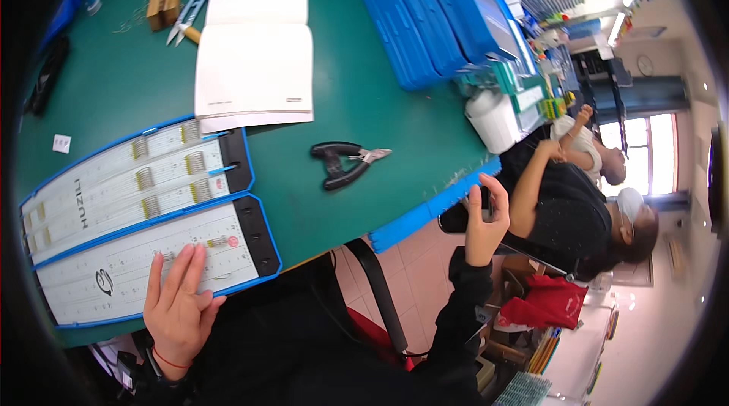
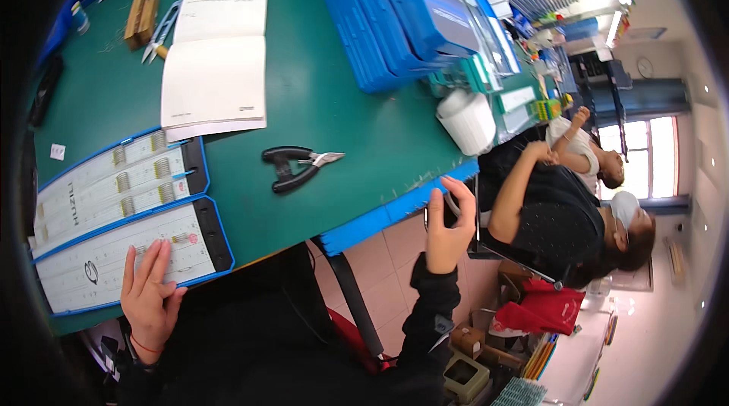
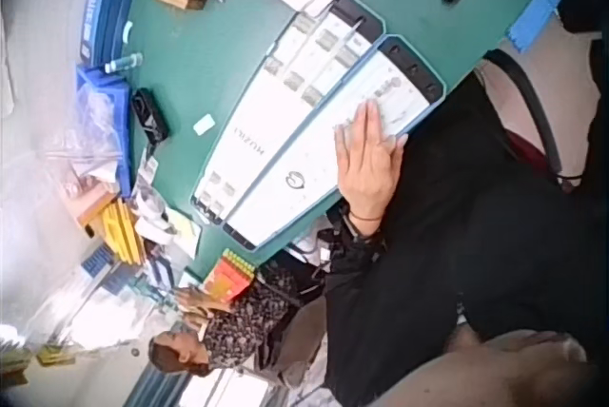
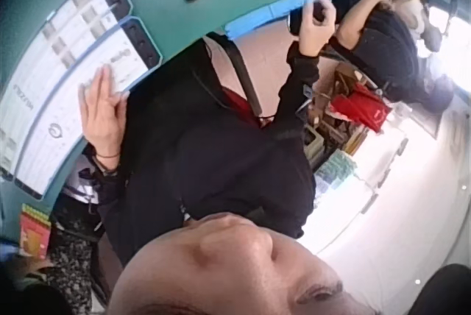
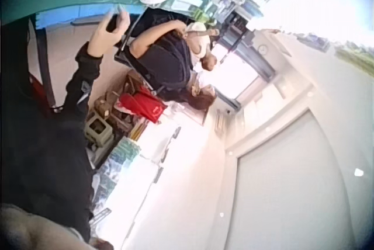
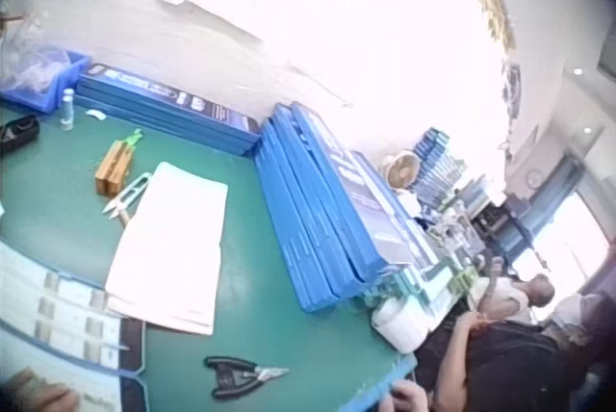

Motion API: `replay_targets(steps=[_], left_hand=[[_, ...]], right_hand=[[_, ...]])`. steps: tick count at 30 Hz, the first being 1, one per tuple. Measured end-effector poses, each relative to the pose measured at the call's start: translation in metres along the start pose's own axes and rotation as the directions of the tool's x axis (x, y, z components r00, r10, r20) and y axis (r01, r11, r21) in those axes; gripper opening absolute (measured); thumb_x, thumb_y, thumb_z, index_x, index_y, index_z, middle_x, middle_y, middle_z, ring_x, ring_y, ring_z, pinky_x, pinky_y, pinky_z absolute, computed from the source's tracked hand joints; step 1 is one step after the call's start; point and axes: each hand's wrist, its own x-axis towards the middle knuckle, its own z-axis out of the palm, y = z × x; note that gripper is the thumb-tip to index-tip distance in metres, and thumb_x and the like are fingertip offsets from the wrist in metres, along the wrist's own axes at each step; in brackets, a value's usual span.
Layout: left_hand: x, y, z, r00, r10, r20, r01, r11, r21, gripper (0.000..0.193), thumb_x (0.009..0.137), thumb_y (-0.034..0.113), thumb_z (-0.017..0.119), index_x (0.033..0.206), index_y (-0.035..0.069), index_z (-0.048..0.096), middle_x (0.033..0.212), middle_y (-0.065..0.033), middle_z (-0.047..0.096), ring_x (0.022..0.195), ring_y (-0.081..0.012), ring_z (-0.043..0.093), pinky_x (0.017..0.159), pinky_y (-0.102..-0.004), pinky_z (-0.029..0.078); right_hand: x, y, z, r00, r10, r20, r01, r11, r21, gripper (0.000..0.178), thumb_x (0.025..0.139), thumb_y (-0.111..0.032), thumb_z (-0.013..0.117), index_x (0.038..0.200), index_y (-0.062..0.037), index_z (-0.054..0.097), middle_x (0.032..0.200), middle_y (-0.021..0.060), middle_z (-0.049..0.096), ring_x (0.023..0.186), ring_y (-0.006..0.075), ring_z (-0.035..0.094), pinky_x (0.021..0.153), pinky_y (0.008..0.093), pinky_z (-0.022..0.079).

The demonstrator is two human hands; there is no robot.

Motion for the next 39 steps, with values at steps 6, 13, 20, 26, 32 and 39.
replay_targets(steps=[6,13,20,26,32,39], left_hand=[[0.008,0.008,0.009,0.999,-0.016,-0.037,0.014,0.998,-0.058,0.024,0.081,0.012,0.067,0.073,0.006,0.045,0.123,-0.0209,0.059,0.12,-0.0366,0.053,0.105,-0.0545,0.033],[-0.01,0.007,-0.021,0.993,-0.103,-0.059,0.099,0.993,-0.063,0.021,0.081,0.02,0.068,0.092,0.005,0.057,0.127,-0.02,0.057,0.122,-0.0373,0.05,0.107,-0.0538,0.03],[-0.034,-0.006,-0.035,0.939,-0.341,-0.039,0.343,0.937,0.065,0.052,0.081,0.026,0.066,0.126,0.002,0.054,0.132,-0.0156,0.054,0.126,-0.0342,0.047,0.108,-0.051,0.028],[-0.048,-0.01,-0.026,0.954,-0.295,-0.05,0.299,0.932,0.205,0.059,0.08,0.037,0.066,0.126,0.002,0.055,0.133,-0.0154,0.053,0.127,-0.0333,0.046,0.108,-0.0471,0.03],[-0.044,-0.007,-0.029,0.955,-0.278,-0.104,0.281,0.959,0.02,0.056,0.078,0.033,0.07,0.123,0.002,0.057,0.13,-0.0189,0.055,0.124,-0.0349,0.05,0.103,-0.0442,0.037],[-0.018,0.053,-0.018,0.942,0.327,0.071,-0.052,0.354,-0.934,0.055,0.087,0.025,0.065,0.132,0.0,0.047,0.138,-0.0191,0.045,0.13,-0.0342,0.041,0.113,-0.0507,0.021]], right_hand=[[-0.045,0.002,-0.021,0.976,-0.137,0.168,0.183,0.937,-0.298,0.015,0.076,-0.012,0.076,0.086,-0.0083,0.066,0.1,0.0065,0.06,0.096,0.0239,0.056,0.084,0.0343,0.043],[-0.05,0.02,0.01,0.98,-0.153,0.124,0.185,0.93,-0.319,0.016,0.073,-0.011,0.076,0.085,-0.0094,0.065,0.101,0.0055,0.059,0.098,0.0251,0.055,0.085,0.0366,0.041],[-0.052,0.031,0.004,0.958,-0.278,0.065,0.285,0.924,-0.255,0.015,0.071,0.011,0.064,0.08,0.0,0.059,0.1,0.0127,0.053,0.116,0.0355,0.054,0.093,0.042,0.043],[-0.032,0.069,-0.006,0.986,0.164,-0.014,-0.149,0.926,0.347,0.004,0.091,0.0,0.059,0.092,0.0029,0.056,0.097,0.0134,0.06,0.114,0.0276,0.055,0.097,0.0336,0.042],[-0.068,-0.055,-0.019,0.933,-0.263,0.246,0.263,0.964,0.032,0.018,0.09,-0.01,0.057,0.075,-0.0013,0.059,0.079,0.009,0.06,0.1,0.0322,0.058,0.091,0.04,0.043],[-0.076,-0.227,0.041,0.185,-0.851,0.491,0.305,0.525,0.795,0.012,0.063,-0.014,0.073,0.074,-0.0146,0.069,0.081,-0.0017,0.067,0.095,0.0258,0.064,0.081,0.0367,0.04]])
